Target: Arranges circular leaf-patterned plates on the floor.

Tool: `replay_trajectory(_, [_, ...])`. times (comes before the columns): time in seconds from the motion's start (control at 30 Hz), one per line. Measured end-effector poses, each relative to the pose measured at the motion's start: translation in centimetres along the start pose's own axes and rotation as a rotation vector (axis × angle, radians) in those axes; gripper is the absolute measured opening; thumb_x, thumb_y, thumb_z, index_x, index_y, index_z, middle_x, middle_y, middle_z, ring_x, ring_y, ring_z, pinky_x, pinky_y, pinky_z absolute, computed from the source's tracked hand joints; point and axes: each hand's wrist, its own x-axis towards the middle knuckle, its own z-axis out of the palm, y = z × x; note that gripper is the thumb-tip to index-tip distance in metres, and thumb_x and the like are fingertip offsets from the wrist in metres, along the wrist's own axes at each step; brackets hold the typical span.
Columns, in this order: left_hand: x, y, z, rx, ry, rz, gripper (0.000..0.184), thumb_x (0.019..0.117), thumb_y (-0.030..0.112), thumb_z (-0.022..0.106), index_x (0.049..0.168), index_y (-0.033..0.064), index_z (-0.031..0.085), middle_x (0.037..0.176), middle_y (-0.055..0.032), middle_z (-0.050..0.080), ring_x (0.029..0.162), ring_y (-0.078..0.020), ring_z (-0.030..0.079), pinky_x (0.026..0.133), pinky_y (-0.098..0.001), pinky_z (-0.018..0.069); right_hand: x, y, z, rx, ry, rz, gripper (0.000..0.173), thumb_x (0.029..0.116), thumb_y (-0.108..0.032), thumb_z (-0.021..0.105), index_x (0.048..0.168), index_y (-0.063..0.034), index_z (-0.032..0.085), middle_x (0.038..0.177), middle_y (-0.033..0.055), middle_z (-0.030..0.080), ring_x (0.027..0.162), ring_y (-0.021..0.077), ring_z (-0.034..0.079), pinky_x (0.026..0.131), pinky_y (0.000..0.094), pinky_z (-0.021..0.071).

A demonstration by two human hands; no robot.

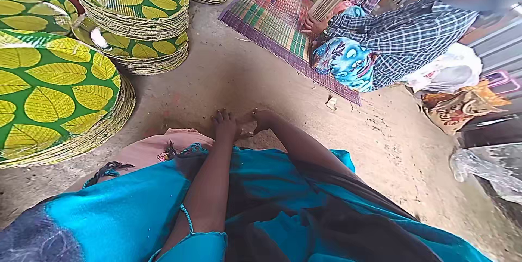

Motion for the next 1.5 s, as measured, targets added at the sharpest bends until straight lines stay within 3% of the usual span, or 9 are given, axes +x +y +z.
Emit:
replay_trajectory(0.5, [-0.1,0.2,-0.4,-0.001,-0.039,-0.015,0.092,0.0960,0.058,0.064,0.160,0.0016,0.030,0.171,-0.0236,0.013,0.159,-0.0434,0.005,0.122,-0.0702,0.0108,0.9,0.6,0.5,-0.017,-0.027,0.000,0.102,0.0772,-0.042,0.090,0.157,-0.0032,0.039,0.163,0.0203,0.036,0.131,0.0418,0.056,0.105,0.0607,0.0469])
replay_trajectory(0.6, [-0.3,0.2,-0.6,-0.002,-0.044,-0.016,0.092,0.0959,0.059,0.064,0.161,0.0025,0.030,0.171,-0.0229,0.013,0.159,-0.0429,0.006,0.122,-0.0699,0.0107,-1.7,0.1,-0.3,0.016,0.015,-0.075,0.102,0.0787,-0.037,0.090,0.157,-0.0010,0.037,0.161,0.0255,0.036,0.126,0.0461,0.058,0.101,0.0621,0.0485])
replay_trajectory(0.67, [-0.5,0.3,-0.8,-0.005,-0.040,-0.013,0.091,0.0962,0.058,0.064,0.160,0.0024,0.031,0.171,-0.0232,0.014,0.159,-0.0430,0.006,0.122,-0.0697,0.0104,-6.1,-4.1,-4.1,-0.013,-0.153,0.059,0.099,0.0891,-0.026,0.083,0.163,-0.0027,0.021,0.169,0.0226,0.020,0.141,0.0442,0.046,0.113,0.0579,0.0394])
replay_trajectory(0.73, [-0.6,0.3,-1.0,-0.009,-0.046,-0.013,0.091,0.0963,0.057,0.064,0.160,0.0017,0.031,0.171,-0.0237,0.013,0.159,-0.0431,0.006,0.123,-0.0695,0.0094,-7.5,-6.0,-5.4,-0.019,-0.218,0.120,0.101,0.0914,-0.025,0.080,0.164,-0.0022,0.015,0.171,0.0225,0.013,0.144,0.0438,0.044,0.114,0.0567,0.0383])
replay_trajectory(0.83, [-0.6,0.3,-1.0,-0.017,-0.052,-0.019,0.092,0.0964,0.058,0.063,0.161,0.0018,0.030,0.171,-0.0234,0.013,0.159,-0.0425,0.004,0.123,-0.0694,0.0079,-2.8,-1.9,-1.0,0.042,-0.029,-0.020,0.102,0.0824,-0.035,0.088,0.158,0.0042,0.031,0.162,0.0322,0.029,0.122,0.0494,0.059,0.096,0.0643,0.0500])
replay_trajectory(1.0, [-0.3,0.1,-0.3,0.004,-0.014,-0.009,0.093,0.0956,0.059,0.064,0.160,0.0010,0.031,0.170,-0.0240,0.015,0.159,-0.0431,0.007,0.122,-0.0701,0.0102,-1.3,-1.8,-0.6,0.026,-0.051,0.032,0.090,0.0865,-0.039,0.083,0.153,0.0030,0.040,0.157,0.0289,0.040,0.129,0.0453,0.056,0.102,0.0635,0.0472])
replay_trajectory(1.1, [0.0,0.0,0.4,0.016,0.030,-0.001,0.094,0.0940,0.059,0.067,0.159,0.0001,0.033,0.169,-0.0261,0.017,0.158,-0.0455,0.010,0.122,-0.0711,0.0125,-0.7,-1.4,-0.3,0.016,-0.047,0.030,0.095,0.0875,-0.041,0.082,0.157,0.0024,0.034,0.163,0.0282,0.030,0.131,0.0452,0.055,0.104,0.0615,0.0473])
replay_trajectory(1.17, [0.0,0.0,0.4,0.019,0.032,-0.004,0.094,0.0936,0.059,0.067,0.159,-0.0002,0.033,0.169,-0.0266,0.018,0.158,-0.0461,0.011,0.121,-0.0716,0.0133,0.3,-0.6,0.4,-0.009,-0.029,0.008,0.094,0.0864,-0.045,0.082,0.155,0.0017,0.038,0.161,0.0276,0.033,0.128,0.0442,0.057,0.103,0.0603,0.0490])
replay_trajectory(1.5, [-0.4,0.3,-0.7,-0.004,-0.041,-0.019,0.093,0.0959,0.060,0.063,0.160,0.0015,0.030,0.171,-0.0248,0.012,0.159,-0.0439,0.006,0.122,-0.0708,0.0101,-1.1,-1.6,-0.1,0.034,0.009,0.047,0.079,0.0901,-0.049,0.077,0.146,0.0019,0.051,0.153,0.0271,0.045,0.131,0.0433,0.056,0.104,0.0636,0.0458])
